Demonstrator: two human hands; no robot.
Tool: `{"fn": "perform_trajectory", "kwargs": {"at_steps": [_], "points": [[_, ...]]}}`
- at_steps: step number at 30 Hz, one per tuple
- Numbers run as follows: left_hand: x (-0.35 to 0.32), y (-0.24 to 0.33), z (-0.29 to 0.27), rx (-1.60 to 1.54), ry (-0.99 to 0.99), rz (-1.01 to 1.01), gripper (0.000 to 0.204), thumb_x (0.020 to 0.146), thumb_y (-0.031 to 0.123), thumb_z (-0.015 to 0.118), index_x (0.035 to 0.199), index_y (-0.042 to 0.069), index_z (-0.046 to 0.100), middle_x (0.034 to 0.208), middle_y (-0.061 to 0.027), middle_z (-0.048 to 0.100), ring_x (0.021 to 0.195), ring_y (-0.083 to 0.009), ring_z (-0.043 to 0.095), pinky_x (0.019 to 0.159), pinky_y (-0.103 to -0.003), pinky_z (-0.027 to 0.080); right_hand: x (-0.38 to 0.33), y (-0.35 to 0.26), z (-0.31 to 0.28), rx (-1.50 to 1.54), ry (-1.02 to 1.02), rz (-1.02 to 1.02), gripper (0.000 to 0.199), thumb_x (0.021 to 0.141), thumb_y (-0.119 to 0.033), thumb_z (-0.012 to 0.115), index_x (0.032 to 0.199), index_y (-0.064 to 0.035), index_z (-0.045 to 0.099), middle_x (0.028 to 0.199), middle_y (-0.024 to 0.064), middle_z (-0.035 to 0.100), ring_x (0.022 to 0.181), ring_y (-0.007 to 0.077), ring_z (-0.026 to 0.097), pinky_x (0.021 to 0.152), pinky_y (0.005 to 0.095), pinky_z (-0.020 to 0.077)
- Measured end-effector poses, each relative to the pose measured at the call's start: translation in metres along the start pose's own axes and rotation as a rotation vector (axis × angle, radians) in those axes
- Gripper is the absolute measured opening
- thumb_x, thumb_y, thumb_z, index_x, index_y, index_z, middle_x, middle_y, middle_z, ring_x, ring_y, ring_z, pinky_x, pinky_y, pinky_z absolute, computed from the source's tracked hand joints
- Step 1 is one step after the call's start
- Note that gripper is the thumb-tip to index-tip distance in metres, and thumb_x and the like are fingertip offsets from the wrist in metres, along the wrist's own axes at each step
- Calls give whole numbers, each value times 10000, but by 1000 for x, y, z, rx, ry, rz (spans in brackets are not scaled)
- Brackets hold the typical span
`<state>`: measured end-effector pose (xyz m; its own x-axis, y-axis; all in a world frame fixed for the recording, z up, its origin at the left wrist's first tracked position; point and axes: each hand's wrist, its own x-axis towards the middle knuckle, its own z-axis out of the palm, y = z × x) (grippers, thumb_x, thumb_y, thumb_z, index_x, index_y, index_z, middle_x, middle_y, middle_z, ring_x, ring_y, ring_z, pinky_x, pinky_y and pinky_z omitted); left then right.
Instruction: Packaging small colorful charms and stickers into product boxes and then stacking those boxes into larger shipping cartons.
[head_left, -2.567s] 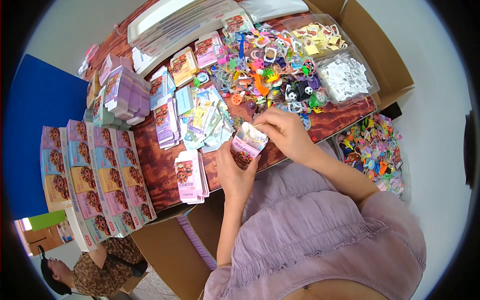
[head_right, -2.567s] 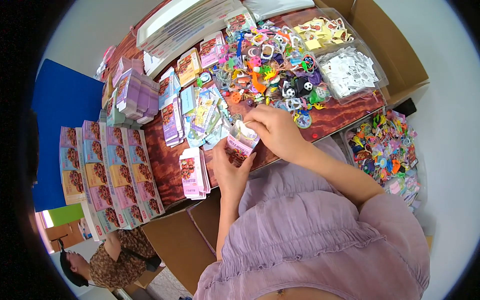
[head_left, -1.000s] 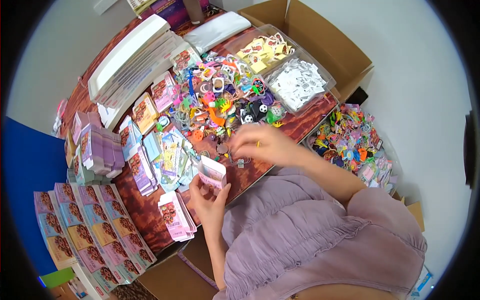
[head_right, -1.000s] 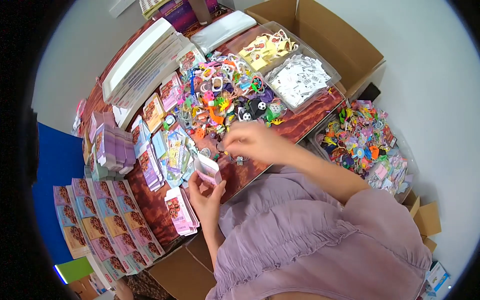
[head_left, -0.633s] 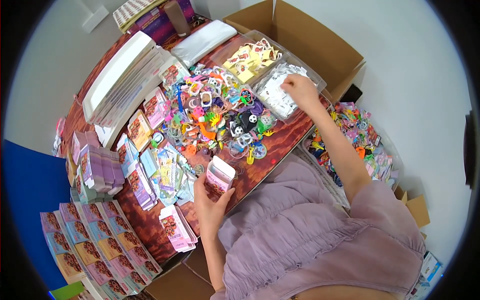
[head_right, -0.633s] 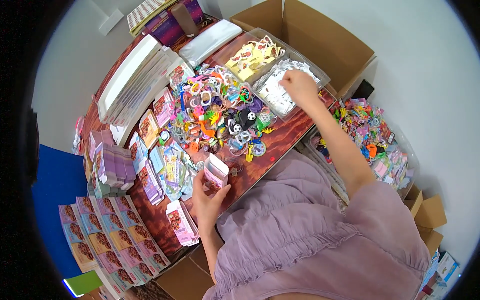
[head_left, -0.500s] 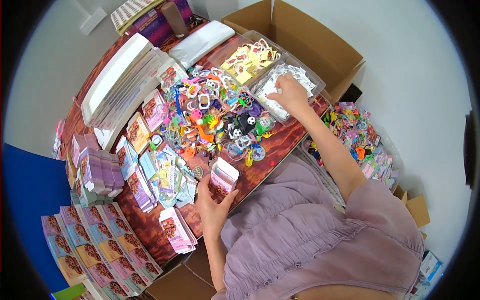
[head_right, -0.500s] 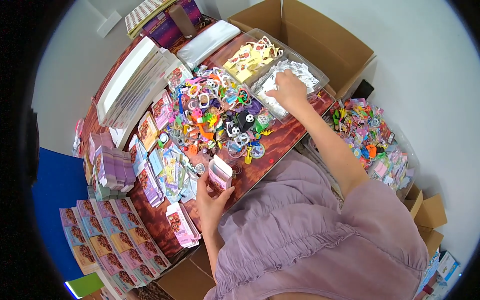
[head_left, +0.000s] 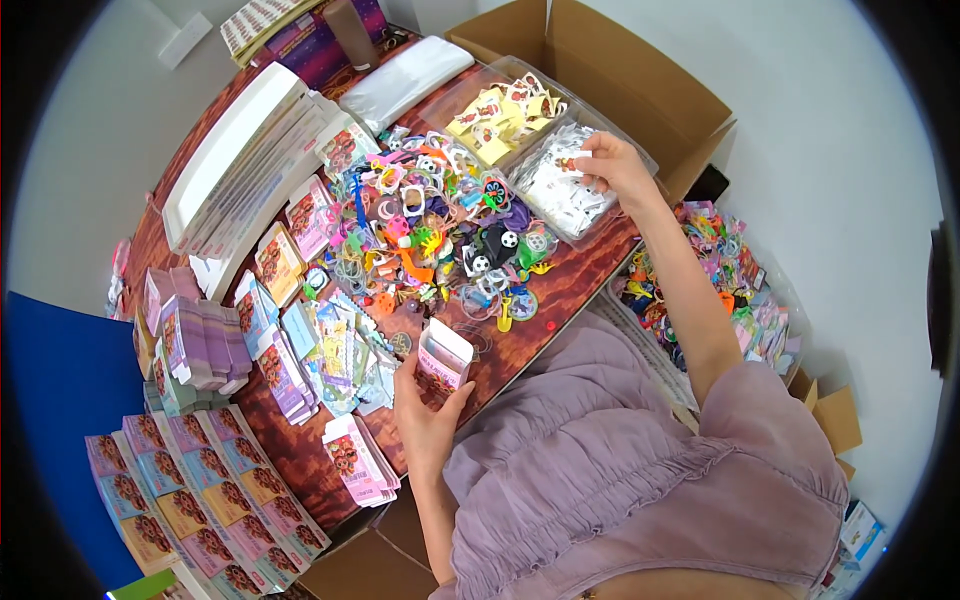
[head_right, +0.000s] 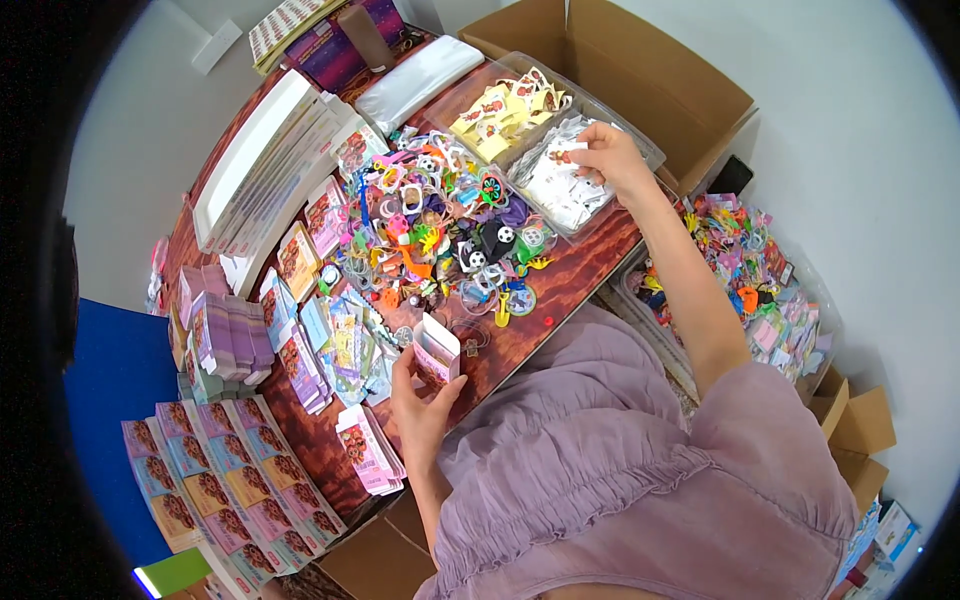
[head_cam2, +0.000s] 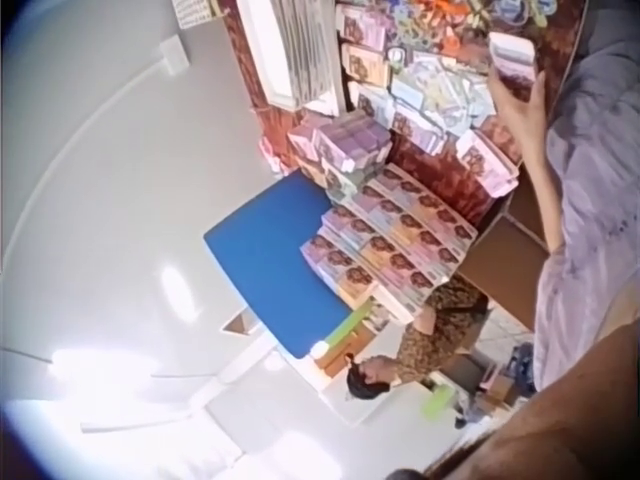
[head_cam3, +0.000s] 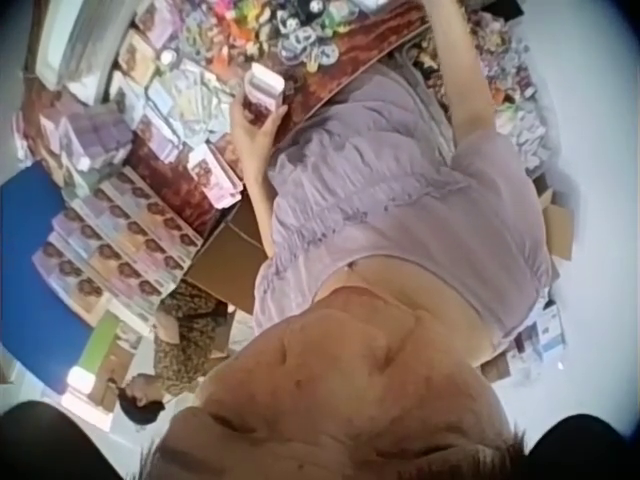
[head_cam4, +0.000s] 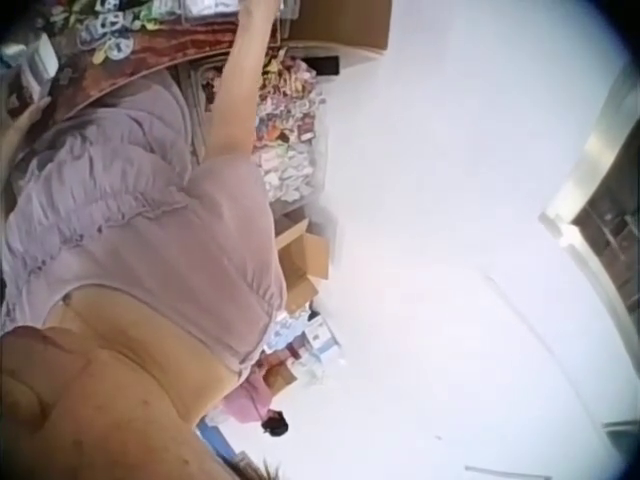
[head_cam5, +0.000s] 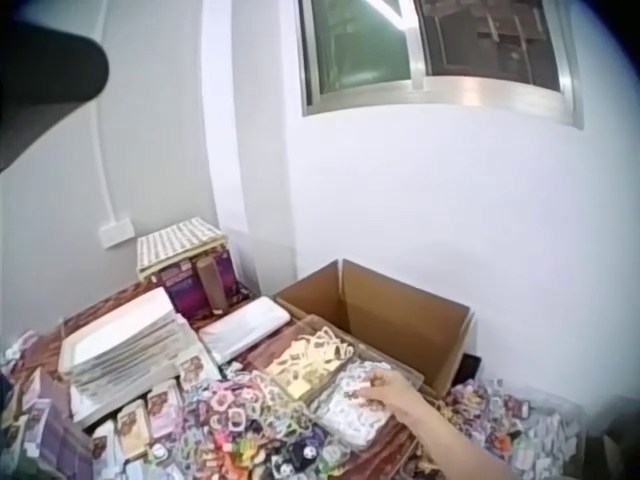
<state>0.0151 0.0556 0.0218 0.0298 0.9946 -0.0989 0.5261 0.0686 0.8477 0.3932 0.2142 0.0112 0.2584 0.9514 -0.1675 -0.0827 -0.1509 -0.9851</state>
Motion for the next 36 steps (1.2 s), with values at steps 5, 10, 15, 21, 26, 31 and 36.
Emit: {"fn": "perform_trajectory", "kwargs": {"at_steps": [5,10,15,21,26,31,36], "points": [[-4,-4,0,52,15,29,734,705,108,860,1313,-43,477,1202,-161,561,1088,-271,594,925,-362,486,16,-3,2,-691,-234,-273,230,735,-78,759,939,-10,678,762,45,656,737,131,646,596,291,460],[-3,4,2,-5,-8,5,715,709,88,853,1305,-42,480,1221,-168,559,1097,-276,593,931,-360,486,21,2,23,-864,-120,-361,190,730,-79,735,890,-16,653,747,74,612,713,195,586,639,344,447],[-3,3,1,-25,28,8,720,703,111,851,1307,-42,490,1199,-142,578,1059,-251,578,915,-353,473,24,9,14,-782,-57,-259,194,715,-101,746,858,-21,644,818,117,651,789,255,627,698,372,476],[-1,6,0,31,20,58,712,698,89,857,1296,-36,490,1211,-166,561,1097,-293,588,941,-376,476,18,16,25,-787,-138,-272,205,716,-116,756,868,-21,656,824,128,645,799,248,627,706,375,476],[-5,-1,1,-7,40,18,722,688,92,862,1298,-30,495,1201,-161,562,1100,-293,583,946,-375,469,11,17,26,-867,-36,-420,180,751,-63,720,915,-21,658,773,42,613,721,124,566,659,313,458],[-7,-10,0,6,52,54,732,715,114,839,1333,-33,476,1204,-128,574,1038,-231,585,882,-341,488,14,10,14,-570,18,-336,147,796,-121,704,900,-20,683,745,50,661,667,123,608,587,300,475],[-6,-8,-3,26,45,74,733,719,115,837,1338,-33,473,1210,-129,574,1057,-236,582,896,-351,483,3,-8,8,-194,-25,-16,110,876,-113,699,954,-49,657,740,-28,608,566,20,533,475,168,393]]}}
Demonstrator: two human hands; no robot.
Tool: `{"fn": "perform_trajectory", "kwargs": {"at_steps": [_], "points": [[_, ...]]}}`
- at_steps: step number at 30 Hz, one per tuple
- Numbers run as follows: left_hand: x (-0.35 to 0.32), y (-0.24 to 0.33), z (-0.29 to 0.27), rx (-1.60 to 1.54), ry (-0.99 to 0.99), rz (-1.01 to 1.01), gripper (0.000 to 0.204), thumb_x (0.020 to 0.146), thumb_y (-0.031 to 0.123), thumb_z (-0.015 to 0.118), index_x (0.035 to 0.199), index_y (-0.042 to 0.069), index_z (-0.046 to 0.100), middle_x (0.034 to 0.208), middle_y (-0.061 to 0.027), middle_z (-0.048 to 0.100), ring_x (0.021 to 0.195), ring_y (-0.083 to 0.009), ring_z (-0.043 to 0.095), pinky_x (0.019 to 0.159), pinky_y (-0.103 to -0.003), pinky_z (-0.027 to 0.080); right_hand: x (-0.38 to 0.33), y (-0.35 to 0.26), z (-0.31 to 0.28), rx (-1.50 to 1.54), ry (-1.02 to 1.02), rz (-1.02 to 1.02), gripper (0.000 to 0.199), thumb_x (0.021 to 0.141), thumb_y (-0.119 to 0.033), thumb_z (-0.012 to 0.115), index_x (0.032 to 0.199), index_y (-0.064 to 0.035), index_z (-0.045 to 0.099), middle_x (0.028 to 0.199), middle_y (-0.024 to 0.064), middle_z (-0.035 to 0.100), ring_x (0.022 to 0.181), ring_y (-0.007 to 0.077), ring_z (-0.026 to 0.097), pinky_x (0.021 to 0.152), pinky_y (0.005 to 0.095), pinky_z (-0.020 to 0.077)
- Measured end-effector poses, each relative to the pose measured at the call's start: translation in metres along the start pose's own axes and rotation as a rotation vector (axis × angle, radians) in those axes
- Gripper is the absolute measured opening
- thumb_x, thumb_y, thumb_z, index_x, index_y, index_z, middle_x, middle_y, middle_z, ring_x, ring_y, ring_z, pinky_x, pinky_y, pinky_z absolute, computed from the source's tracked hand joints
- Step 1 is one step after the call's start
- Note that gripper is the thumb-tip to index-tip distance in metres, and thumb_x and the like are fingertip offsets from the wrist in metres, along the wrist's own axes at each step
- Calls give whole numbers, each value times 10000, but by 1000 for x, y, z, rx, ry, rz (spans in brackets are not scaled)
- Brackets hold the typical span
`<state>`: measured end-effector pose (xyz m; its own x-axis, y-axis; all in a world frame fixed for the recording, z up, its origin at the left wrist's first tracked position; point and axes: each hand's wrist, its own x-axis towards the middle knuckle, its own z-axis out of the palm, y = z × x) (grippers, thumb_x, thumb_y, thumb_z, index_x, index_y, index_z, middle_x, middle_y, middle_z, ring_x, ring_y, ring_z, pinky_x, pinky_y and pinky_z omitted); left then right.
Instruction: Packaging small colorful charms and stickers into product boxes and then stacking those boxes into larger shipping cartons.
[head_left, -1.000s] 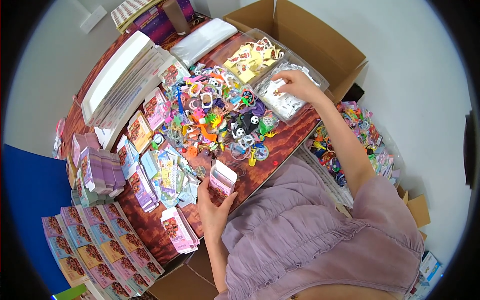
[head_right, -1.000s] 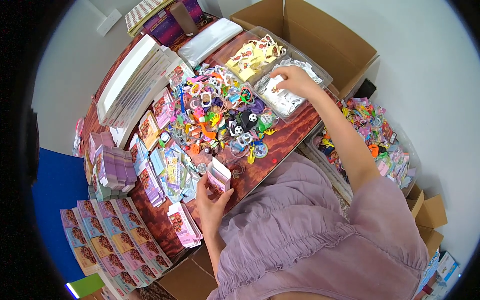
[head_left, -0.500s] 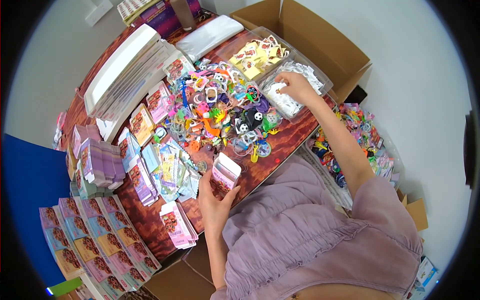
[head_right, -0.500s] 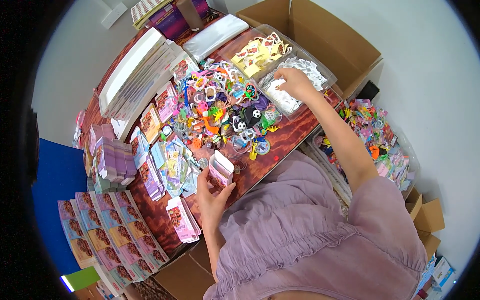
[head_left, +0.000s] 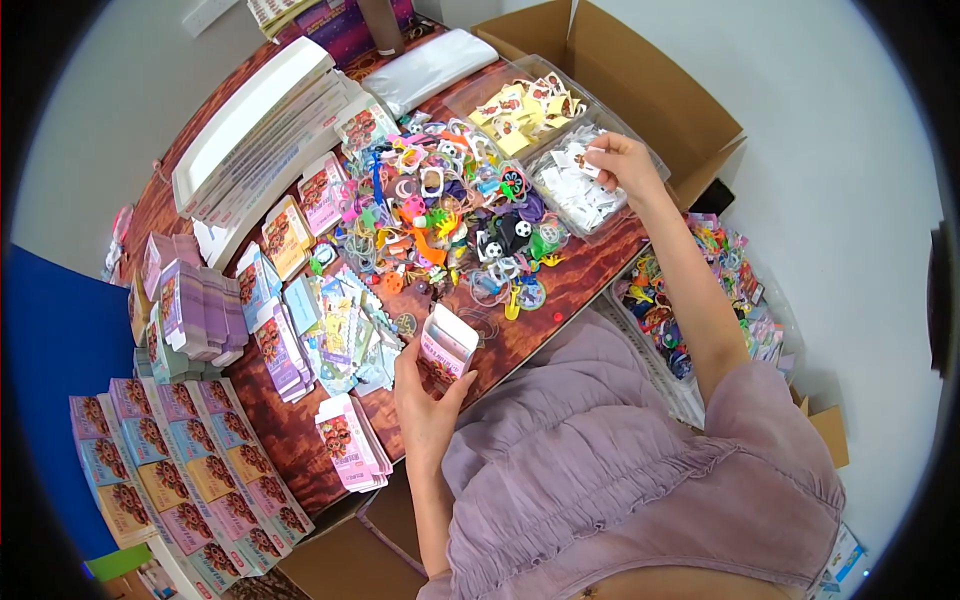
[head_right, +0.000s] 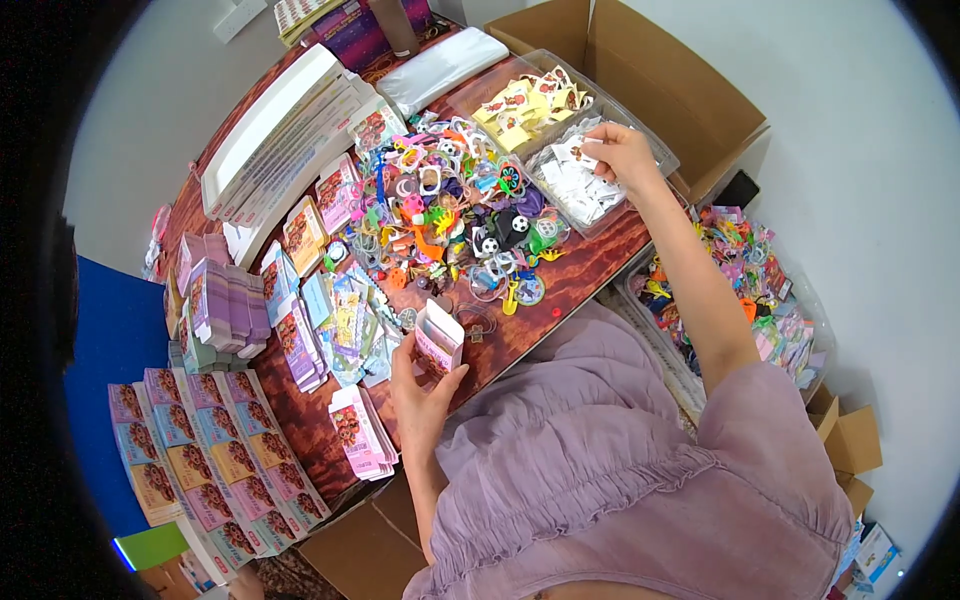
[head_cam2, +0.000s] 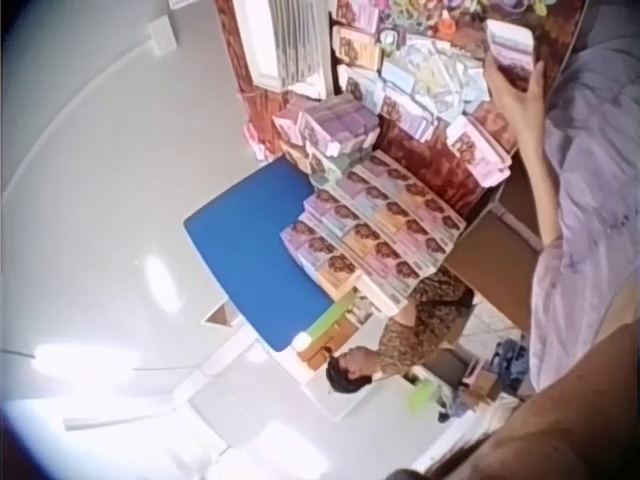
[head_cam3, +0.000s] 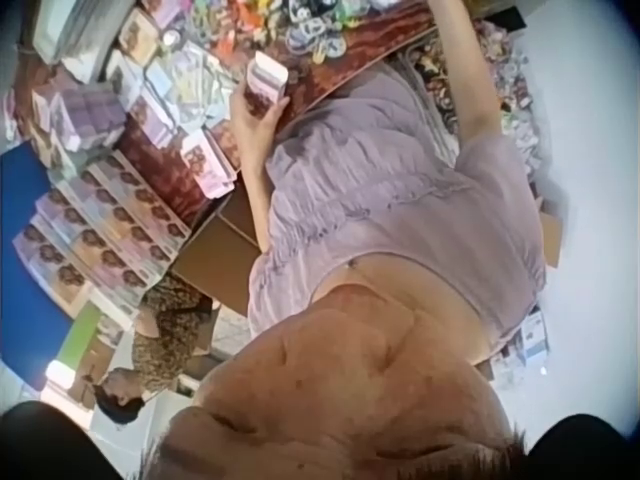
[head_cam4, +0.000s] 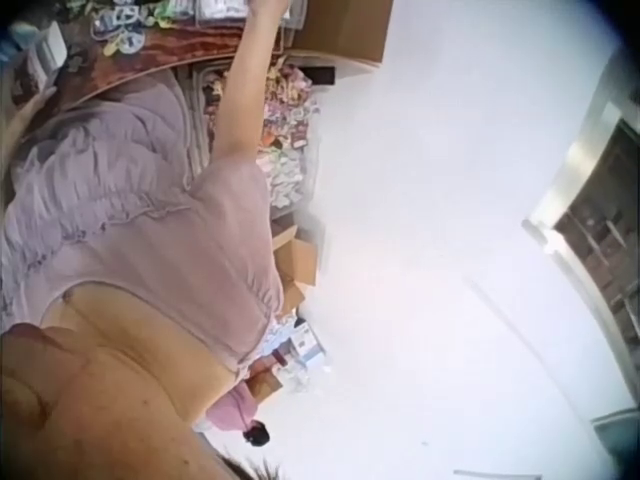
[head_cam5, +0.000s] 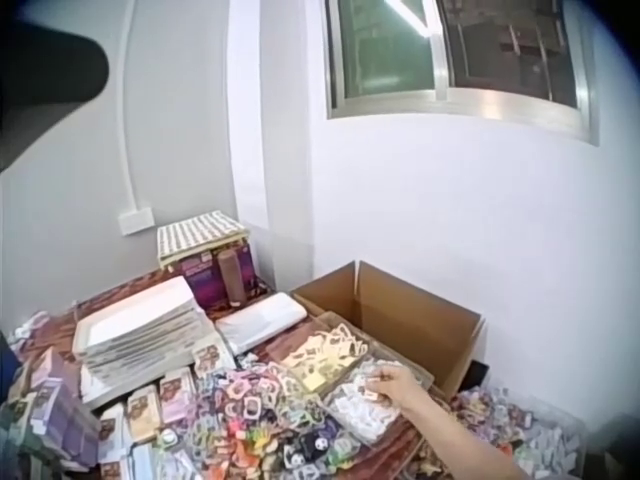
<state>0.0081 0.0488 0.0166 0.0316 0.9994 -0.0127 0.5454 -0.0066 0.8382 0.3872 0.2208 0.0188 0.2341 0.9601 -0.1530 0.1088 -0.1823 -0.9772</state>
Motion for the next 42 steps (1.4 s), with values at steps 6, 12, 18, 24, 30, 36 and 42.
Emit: {"fn": "perform_trajectory", "kwargs": {"at_steps": [6,12,18,24,30,36,42], "points": [[-1,11,3,16,64,-4,707,695,130,860,1281,-26,496,1165,-192,564,1098,-337,574,938,-388,466,-31,-24,27,286,-208,64,105,888,-135,694,956,-85,632,780,-40,625,535,15,524,466,157,382],[-2,15,11,221,135,77,763,689,188,861,1302,-1,448,1250,-206,533,1166,-384,513,952,-442,448,-119,-50,128,-108,-569,-132,87,877,-115,692,907,-47,647,782,-11,649,598,20,538,506,197,396],[-10,6,16,160,286,22,757,673,113,854,1288,-13,430,1205,-214,517,1124,-397,515,929,-450,444,-163,-43,185,-489,-497,-720,194,805,-76,697,987,-32,645,874,125,662,797,311,668,665,383,504],[-20,-15,15,66,427,2,750,683,65,834,1301,-16,417,1201,-210,505,1120,-376,522,923,-439,455,-169,-51,189,-333,-629,-733,265,764,-34,726,1016,-39,642,996,115,625,842,274,615,708,360,492],[-24,-6,20,-290,457,-148,786,709,62,846,1346,-30,393,1222,-175,511,1076,-266,602,828,-349,552,-182,-24,187,-303,-576,-785,195,781,-44,736,954,-14,652,983,117,620,857,283,598,722,355,483],[-30,-4,16,-321,391,20,717,815,31,769,1387,-61,347,1173,-180,584,981,-206,663,758,-296,570,-183,-27,179,-165,-595,-478,219,858,-19,687,1065,0,616,1029,102,631,901,190,620,742,296,485],[-31,15,3,-477,267,-4,633,898,-35,645,1448,-19,333,1152,-139,614,986,-180,657,802,-290,560,-174,-19,176,348,-581,-206,194,941,-37,615,1127,18,624,970,27,639,902,91,614,790,254,497]]}}
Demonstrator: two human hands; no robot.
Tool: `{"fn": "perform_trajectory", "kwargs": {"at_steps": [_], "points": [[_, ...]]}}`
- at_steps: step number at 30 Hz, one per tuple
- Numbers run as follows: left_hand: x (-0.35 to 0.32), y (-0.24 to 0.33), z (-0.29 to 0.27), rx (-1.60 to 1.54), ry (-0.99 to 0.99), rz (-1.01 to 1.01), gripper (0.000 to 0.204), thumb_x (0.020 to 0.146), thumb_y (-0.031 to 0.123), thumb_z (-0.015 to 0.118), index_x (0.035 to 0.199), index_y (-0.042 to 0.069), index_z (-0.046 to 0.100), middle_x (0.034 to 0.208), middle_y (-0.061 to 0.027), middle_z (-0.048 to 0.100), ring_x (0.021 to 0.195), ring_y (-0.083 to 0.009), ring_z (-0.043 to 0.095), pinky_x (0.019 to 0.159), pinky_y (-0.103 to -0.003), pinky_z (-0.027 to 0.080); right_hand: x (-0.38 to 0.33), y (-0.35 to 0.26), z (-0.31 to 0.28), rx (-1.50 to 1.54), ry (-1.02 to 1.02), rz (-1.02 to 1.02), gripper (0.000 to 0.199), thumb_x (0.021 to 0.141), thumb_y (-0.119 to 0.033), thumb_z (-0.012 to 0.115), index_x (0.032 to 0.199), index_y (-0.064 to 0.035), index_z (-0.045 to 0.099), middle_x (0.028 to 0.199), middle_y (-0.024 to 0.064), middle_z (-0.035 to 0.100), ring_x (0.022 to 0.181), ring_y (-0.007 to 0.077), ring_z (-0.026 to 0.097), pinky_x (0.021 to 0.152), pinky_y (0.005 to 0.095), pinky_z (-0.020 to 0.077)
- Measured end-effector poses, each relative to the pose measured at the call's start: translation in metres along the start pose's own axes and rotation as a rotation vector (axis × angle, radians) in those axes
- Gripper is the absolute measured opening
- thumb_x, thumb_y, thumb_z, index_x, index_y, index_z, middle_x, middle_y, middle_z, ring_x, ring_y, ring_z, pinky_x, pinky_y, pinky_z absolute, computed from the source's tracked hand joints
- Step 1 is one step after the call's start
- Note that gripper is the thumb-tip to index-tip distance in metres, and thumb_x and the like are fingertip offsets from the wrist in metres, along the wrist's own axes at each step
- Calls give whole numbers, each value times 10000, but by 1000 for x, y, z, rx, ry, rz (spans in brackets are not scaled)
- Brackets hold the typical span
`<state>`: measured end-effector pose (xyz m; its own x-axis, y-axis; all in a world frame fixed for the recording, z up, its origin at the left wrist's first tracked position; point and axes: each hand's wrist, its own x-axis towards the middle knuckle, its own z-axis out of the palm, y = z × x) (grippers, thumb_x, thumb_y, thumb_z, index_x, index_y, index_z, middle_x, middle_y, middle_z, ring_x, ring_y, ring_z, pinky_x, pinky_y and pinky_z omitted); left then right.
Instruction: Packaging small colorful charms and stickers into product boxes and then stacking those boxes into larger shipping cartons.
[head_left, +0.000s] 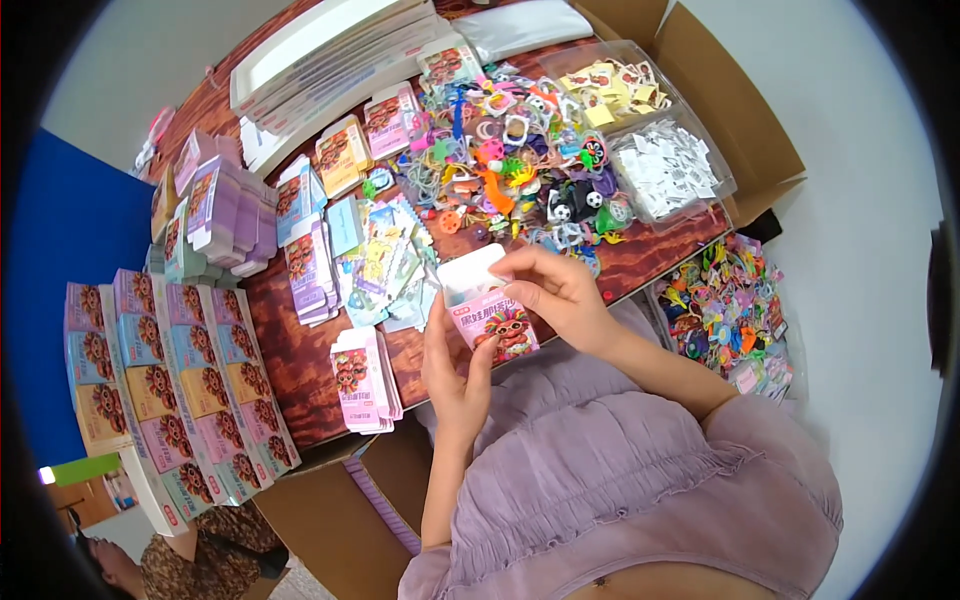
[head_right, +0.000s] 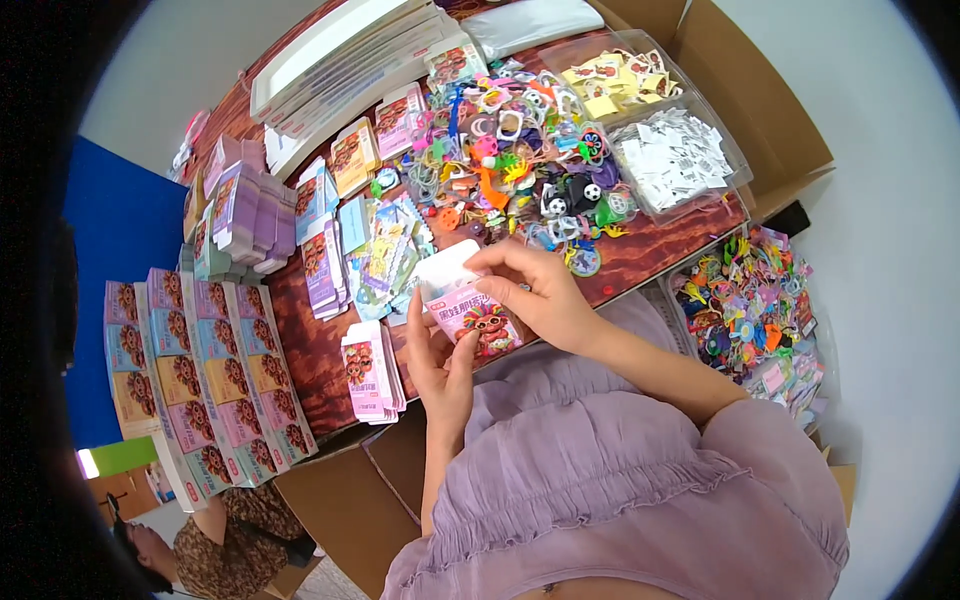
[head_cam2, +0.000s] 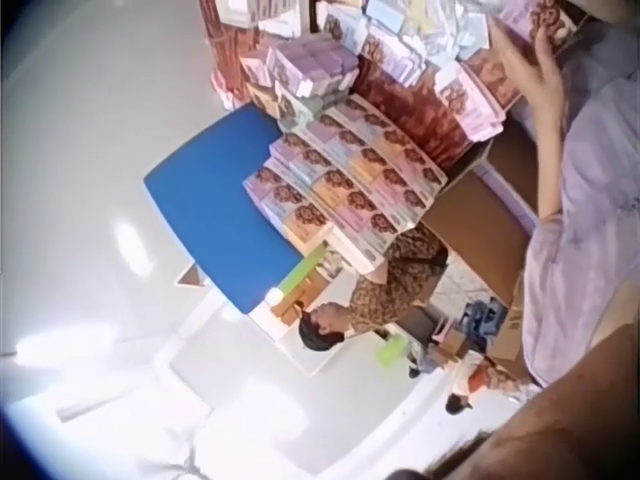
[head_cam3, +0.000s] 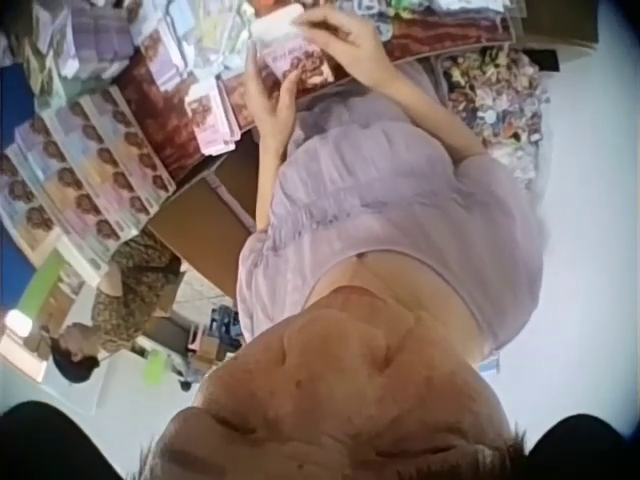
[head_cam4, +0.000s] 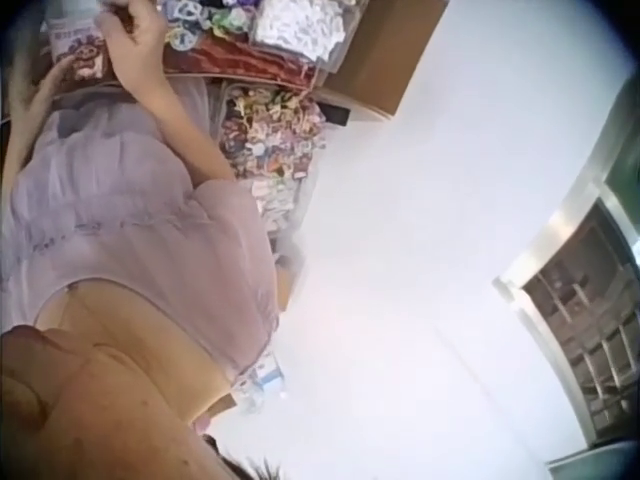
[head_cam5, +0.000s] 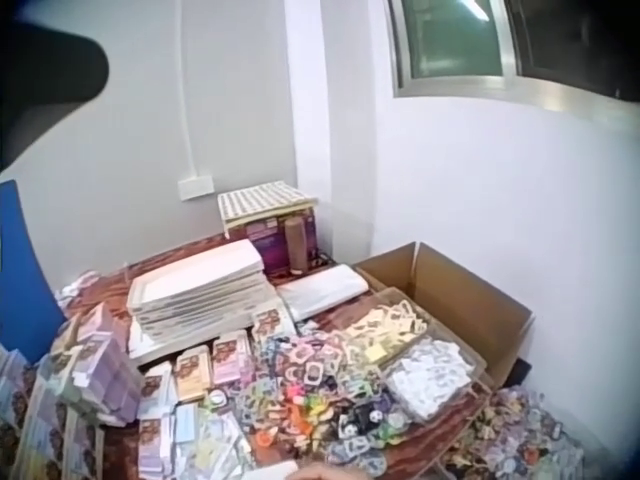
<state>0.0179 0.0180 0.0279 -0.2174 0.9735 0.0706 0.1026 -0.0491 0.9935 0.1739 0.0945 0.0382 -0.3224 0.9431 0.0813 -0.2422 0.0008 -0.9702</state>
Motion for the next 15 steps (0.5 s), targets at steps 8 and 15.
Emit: {"fn": "perform_trajectory", "kwargs": {"at_steps": [8,15], "points": [[6,-1,-19,-239,-203,-196,539,895,-50,629,1373,16,390,1197,-137,592,1005,-174,642,817,-274,544,-10,5,-4,29,-100,35,262,994,-68,529,1238,18,569,1119,78,640,1037,123,606,887,277,483],[2,0,-4,-128,-88,-117,567,908,-67,621,1384,27,329,1121,-113,597,970,-155,639,788,-261,540,-3,2,-15,-181,-244,-57,138,934,-84,613,1052,-13,611,1117,110,635,1001,144,619,882,295,489]]}}
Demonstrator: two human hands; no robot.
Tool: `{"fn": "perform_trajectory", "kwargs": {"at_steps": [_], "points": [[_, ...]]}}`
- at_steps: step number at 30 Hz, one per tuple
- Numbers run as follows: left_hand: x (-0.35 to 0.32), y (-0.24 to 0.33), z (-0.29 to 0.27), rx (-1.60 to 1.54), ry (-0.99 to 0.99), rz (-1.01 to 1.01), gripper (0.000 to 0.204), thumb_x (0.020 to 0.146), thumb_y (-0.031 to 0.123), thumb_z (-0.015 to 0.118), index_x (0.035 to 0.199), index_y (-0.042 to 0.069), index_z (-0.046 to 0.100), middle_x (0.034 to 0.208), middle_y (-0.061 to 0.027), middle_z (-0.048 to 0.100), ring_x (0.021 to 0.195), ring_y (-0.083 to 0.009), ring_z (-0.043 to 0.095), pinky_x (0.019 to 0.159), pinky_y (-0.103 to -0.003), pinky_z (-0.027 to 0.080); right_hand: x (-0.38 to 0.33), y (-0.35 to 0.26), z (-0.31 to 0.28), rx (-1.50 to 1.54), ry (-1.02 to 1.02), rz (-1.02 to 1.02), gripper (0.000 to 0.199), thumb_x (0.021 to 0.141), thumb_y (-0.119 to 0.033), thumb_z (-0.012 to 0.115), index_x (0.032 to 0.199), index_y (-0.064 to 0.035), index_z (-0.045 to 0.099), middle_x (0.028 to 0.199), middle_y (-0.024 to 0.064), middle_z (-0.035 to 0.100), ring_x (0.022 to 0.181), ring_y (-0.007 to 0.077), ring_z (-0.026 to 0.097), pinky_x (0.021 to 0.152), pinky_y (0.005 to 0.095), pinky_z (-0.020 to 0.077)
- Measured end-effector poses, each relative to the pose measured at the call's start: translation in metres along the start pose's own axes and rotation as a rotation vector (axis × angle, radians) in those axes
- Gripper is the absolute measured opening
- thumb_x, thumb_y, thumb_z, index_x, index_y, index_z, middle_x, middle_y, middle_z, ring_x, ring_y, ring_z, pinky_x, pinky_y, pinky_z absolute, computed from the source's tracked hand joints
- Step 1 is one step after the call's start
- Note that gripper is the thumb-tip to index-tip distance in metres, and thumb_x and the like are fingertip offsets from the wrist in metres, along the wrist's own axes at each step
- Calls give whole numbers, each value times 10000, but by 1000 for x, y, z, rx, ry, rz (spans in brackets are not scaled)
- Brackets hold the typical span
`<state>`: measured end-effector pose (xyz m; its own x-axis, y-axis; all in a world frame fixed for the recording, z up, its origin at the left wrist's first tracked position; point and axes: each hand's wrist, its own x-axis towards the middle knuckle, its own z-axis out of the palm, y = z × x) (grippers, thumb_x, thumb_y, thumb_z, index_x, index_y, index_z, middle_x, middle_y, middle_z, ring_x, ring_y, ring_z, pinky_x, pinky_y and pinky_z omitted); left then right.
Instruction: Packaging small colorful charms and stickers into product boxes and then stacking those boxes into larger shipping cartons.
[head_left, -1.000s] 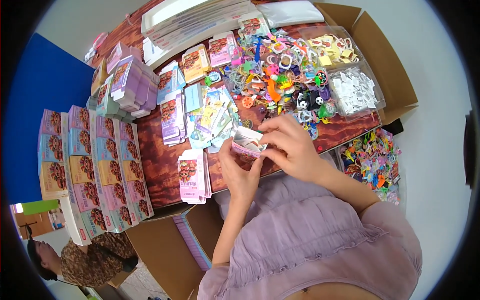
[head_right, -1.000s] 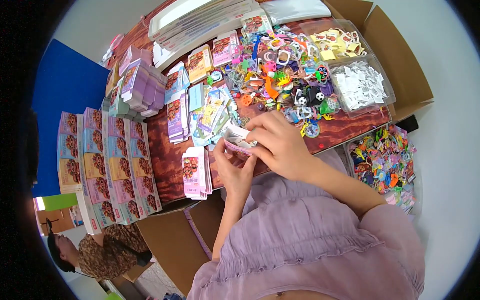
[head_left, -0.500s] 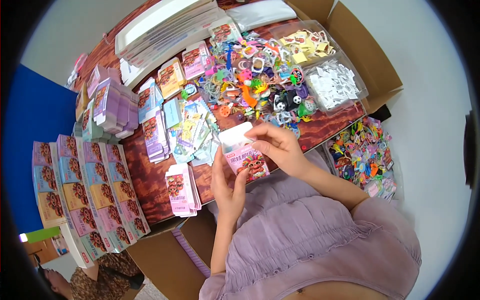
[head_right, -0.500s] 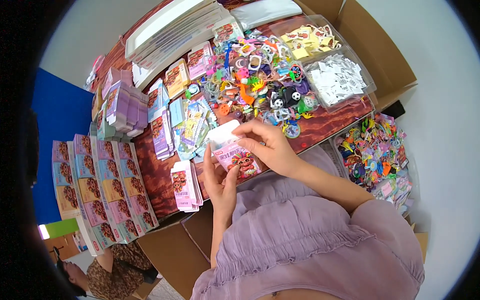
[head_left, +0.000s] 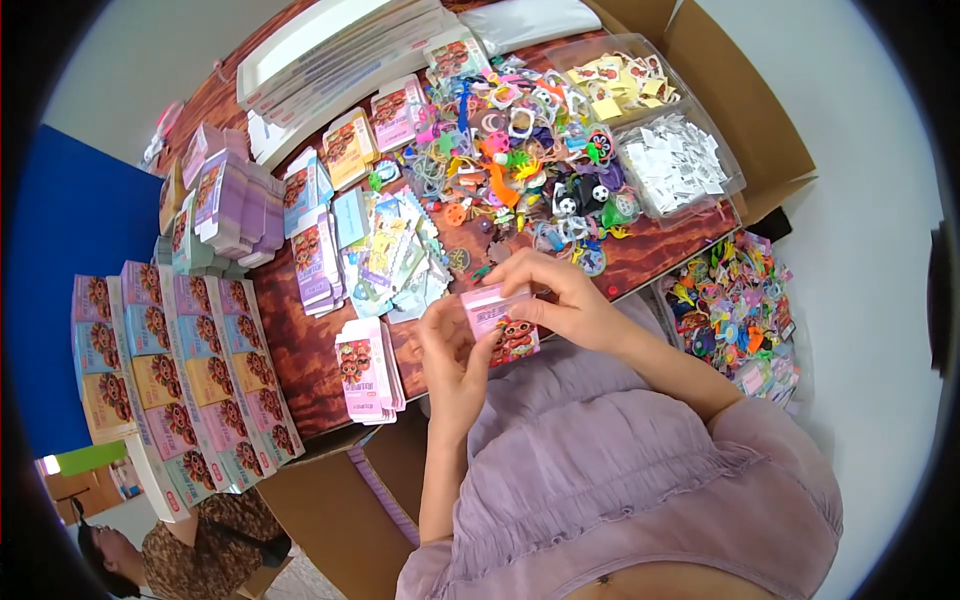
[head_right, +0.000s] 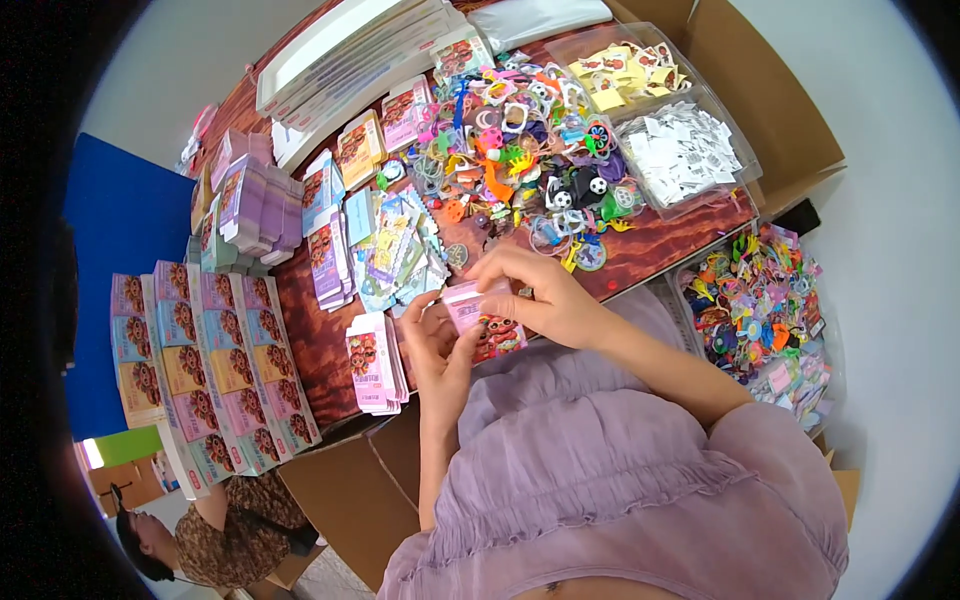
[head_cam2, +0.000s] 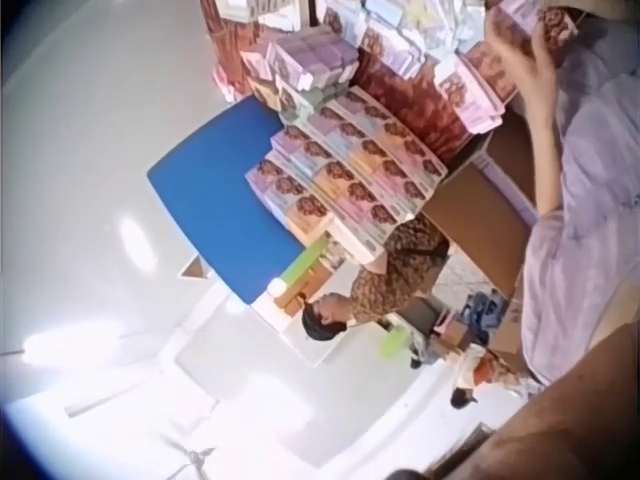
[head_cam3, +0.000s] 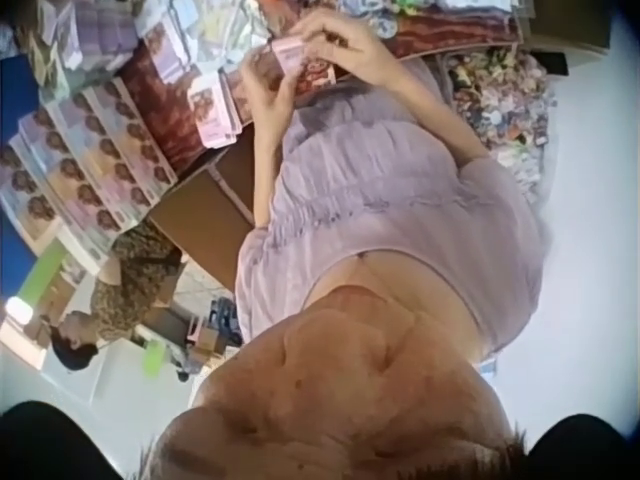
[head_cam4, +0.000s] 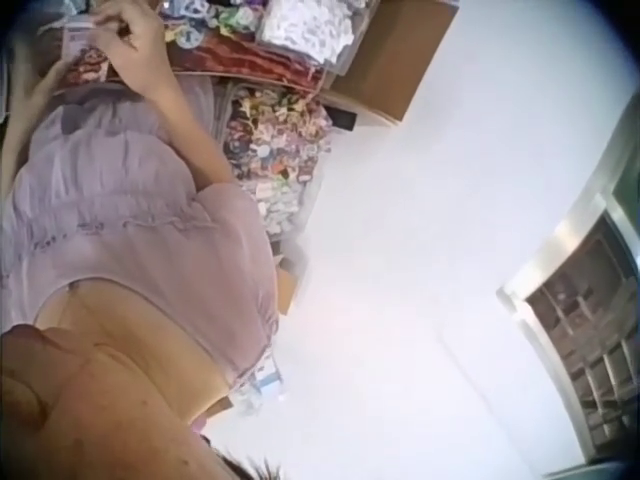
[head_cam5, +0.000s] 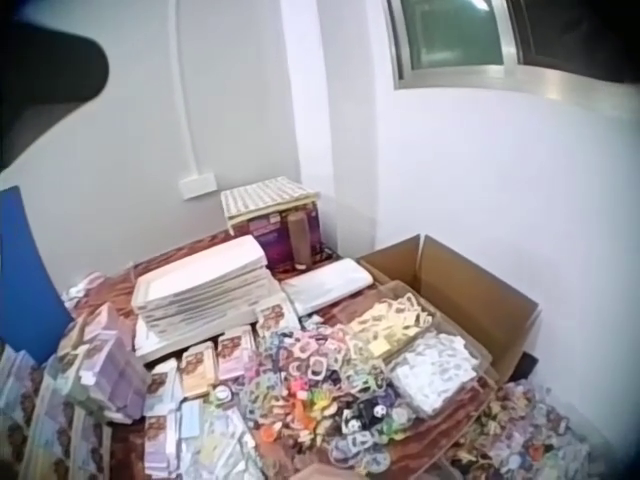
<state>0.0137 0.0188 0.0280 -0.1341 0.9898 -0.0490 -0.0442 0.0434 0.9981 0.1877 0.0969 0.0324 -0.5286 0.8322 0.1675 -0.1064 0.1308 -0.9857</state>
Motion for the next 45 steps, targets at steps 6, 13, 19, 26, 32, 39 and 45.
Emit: {"fn": "perform_trajectory", "kwargs": {"at_steps": [6,13,19,26,32,39,45], "points": [[-1,-3,-4,247,-105,-11,628,877,-87,645,1406,22,322,1200,-167,607,935,-183,667,762,-282,558,4,11,0,260,89,271,104,874,-22,692,949,-16,620,1019,29,654,906,65,611,782,232,498],[-2,3,-8,133,-166,-26,670,872,-89,650,1441,25,314,1228,-169,589,1058,-216,650,832,-316,557,11,-3,-1,184,145,350,51,869,-32,711,871,3,675,821,20,683,729,55,624,634,225,502],[-2,-3,-7,11,-158,-52,677,885,-94,621,1464,41,296,1185,-149,586,995,-192,647,808,-293,551,11,-3,-3,1,97,224,62,871,-34,687,875,28,679,831,37,691,768,82,636,663,249,500],[-9,5,-5,47,-83,-94,531,890,-78,620,1379,42,453,1102,-104,598,964,-165,633,793,-288,541,2,-7,-11,-298,-120,-56,167,840,4,678,1004,22,705,1070,134,699,965,243,677,827,338,520],[-10,0,-25,377,-126,77,403,869,-60,642,1254,40,577,1113,-25,608,744,-78,519,653,-234,471,0,3,2,-327,-176,-15,187,857,4,660,1038,20,704,1095,137,684,986,252,669,855,338,518],[-23,1,-155,354,512,-19,543,946,-13,561,1463,70,419,1252,-109,595,909,-135,636,724,-230,524,32,24,83,-467,-160,-27,295,859,-154,662,1128,-34,655,951,117,657,878,309,628,776,386,503],[-34,-9,-223,1412,541,-26,535,954,139,605,1434,-1,415,1225,-189,630,1016,-250,638,845,-351,516,61,58,195,-964,-271,-333,519,797,-178,708,1236,30,526,985,126,596,988,296,544,859,411,438]]}}
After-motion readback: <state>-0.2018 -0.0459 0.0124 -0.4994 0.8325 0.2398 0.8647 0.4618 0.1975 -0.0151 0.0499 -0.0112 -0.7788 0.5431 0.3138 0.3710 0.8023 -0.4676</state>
